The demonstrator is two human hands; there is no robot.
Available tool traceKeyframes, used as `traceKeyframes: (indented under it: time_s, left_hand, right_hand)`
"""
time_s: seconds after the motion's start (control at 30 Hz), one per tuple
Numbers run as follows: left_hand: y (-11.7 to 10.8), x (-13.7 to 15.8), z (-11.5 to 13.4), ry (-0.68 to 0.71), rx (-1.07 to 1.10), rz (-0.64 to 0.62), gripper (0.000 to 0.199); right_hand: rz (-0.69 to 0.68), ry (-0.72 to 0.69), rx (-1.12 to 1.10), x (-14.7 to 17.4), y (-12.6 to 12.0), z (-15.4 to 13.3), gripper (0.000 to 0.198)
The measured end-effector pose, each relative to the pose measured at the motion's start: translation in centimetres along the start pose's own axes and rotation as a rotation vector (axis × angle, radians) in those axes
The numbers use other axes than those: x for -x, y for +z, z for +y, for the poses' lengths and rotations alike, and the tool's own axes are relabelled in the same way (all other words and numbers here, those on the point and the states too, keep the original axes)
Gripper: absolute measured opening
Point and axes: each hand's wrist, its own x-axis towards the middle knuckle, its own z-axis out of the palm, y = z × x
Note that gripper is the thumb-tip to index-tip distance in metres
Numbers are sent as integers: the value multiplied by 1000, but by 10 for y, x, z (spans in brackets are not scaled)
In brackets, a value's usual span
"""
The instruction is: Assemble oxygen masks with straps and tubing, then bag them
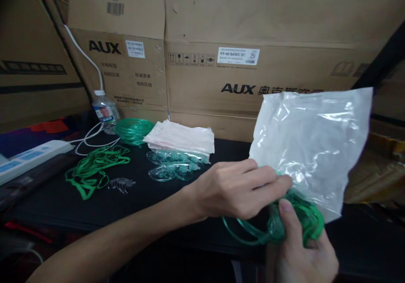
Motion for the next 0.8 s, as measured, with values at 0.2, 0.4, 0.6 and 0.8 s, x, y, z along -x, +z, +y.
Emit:
traceKeyframes:
  time_s: [0.2,0.4,0.6,0.8]
  left_hand:
    - [-24,18,-7,-26,70,-179,29]
    - [-34,48,8,-316,235,-256,23]
    - [-44,67,17,-469,267,-232,14]
    - [-46,76,10,-482,115,-297,16]
  right_hand:
    - [-385,144,-254,2,12,-2,24]
    - [-601,320,-239,9,22,20,40]
    - [-600,391,-397,19,36,25,42]
    - [-589,483,-414,16,37,21,40]
